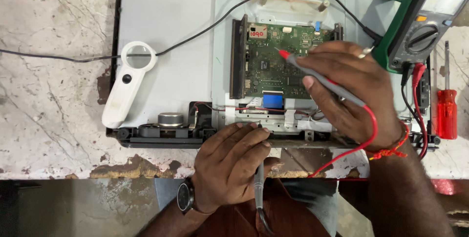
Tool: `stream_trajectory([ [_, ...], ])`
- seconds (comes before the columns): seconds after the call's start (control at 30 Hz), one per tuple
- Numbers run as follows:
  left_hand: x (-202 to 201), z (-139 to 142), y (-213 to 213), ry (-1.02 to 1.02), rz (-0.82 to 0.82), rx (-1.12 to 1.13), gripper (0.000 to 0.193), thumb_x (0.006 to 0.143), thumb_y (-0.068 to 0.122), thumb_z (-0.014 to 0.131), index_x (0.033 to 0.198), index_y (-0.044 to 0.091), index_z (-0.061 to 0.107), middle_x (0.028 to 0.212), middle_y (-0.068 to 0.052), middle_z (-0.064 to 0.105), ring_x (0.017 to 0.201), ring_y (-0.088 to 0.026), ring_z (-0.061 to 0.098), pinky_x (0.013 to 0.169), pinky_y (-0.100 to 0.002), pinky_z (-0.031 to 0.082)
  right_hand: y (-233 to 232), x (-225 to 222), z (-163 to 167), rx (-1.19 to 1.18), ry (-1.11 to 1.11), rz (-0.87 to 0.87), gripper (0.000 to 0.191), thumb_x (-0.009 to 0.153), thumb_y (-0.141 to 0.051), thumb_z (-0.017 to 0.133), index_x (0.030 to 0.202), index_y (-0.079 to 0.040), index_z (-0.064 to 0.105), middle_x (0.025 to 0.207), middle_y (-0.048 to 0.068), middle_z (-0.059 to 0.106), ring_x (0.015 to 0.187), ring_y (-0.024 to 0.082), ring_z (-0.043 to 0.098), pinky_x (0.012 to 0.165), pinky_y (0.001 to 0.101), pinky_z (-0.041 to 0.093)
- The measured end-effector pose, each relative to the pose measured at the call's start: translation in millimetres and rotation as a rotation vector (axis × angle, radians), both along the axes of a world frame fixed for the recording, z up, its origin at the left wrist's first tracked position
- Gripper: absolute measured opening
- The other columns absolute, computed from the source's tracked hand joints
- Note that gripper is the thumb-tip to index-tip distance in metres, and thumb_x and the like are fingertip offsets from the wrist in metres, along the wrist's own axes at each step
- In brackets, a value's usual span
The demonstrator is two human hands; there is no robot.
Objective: The person probes a television mainboard mounted in its chassis with multimeter test leads, touching the red probe to various points on the board while holding the black lead against the board edge, and checks the multimeter display between measurements.
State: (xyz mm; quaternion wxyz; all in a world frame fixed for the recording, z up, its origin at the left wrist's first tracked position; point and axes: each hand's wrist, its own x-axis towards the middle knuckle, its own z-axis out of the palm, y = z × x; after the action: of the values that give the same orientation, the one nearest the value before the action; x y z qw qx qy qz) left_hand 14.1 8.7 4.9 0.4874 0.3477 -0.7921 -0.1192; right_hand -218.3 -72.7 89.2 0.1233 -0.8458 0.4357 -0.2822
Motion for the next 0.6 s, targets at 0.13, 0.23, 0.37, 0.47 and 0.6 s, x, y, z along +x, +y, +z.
stream_trajectory([
  [0.13, -1.1, 3.9, 1.3, 0.017, 0.006, -0.019, 0.035, 0.095, 0.026, 0.082, 0.113, 0.007, 0.06, 0.119, -0.011, 0.071, 0.108, -0.03, 0.075, 0.103, -0.046, 0.056, 7.0, -3.4, 4.9, -0.016, -0.054, -0.038, 0.019, 0.096, -0.004, 0.076, 0.115, -0.003, 0.074, 0.109, 0.011, 0.076, 0.104, 0.02, 0.073, 0.096, 0.0333, 0.051],
  [0.23, -3.1, 5.5, 3.2, 0.03, 0.009, -0.019, 0.036, 0.095, 0.023, 0.084, 0.114, 0.007, 0.059, 0.12, -0.011, 0.071, 0.11, -0.03, 0.074, 0.104, -0.045, 0.056, 7.4, -5.3, 6.2, -0.022, -0.009, 0.015, 0.022, 0.088, -0.003, 0.077, 0.11, -0.002, 0.075, 0.103, 0.011, 0.077, 0.107, 0.024, 0.073, 0.099, 0.0379, 0.05],
  [0.37, -5.2, 6.4, 5.8, 0.025, 0.025, 0.009, 0.035, 0.091, 0.022, 0.085, 0.112, 0.008, 0.06, 0.118, -0.01, 0.072, 0.109, -0.029, 0.074, 0.103, -0.046, 0.056, 7.5, -6.6, 6.1, 0.015, -0.045, 0.037, 0.024, 0.088, -0.003, 0.077, 0.112, -0.002, 0.075, 0.104, 0.012, 0.076, 0.106, 0.025, 0.073, 0.097, 0.0353, 0.053],
  [0.47, -5.9, 6.4, 7.0, 0.032, 0.027, 0.015, 0.034, 0.09, 0.021, 0.085, 0.111, 0.008, 0.061, 0.117, -0.01, 0.072, 0.11, -0.029, 0.074, 0.103, -0.046, 0.056, 8.0, -6.8, 5.8, 0.01, -0.041, 0.042, 0.024, 0.089, -0.004, 0.077, 0.113, -0.002, 0.075, 0.104, 0.013, 0.076, 0.108, 0.026, 0.072, 0.097, 0.0346, 0.053],
  [0.6, -6.8, 5.5, 7.9, 0.038, 0.031, 0.011, 0.032, 0.09, 0.019, 0.084, 0.11, 0.007, 0.062, 0.117, -0.01, 0.072, 0.109, -0.028, 0.074, 0.102, -0.045, 0.056, 7.5, -6.3, 4.5, 0.009, -0.026, 0.054, 0.023, 0.091, -0.005, 0.077, 0.114, -0.002, 0.074, 0.105, 0.013, 0.076, 0.109, 0.026, 0.073, 0.1, 0.0354, 0.053],
])
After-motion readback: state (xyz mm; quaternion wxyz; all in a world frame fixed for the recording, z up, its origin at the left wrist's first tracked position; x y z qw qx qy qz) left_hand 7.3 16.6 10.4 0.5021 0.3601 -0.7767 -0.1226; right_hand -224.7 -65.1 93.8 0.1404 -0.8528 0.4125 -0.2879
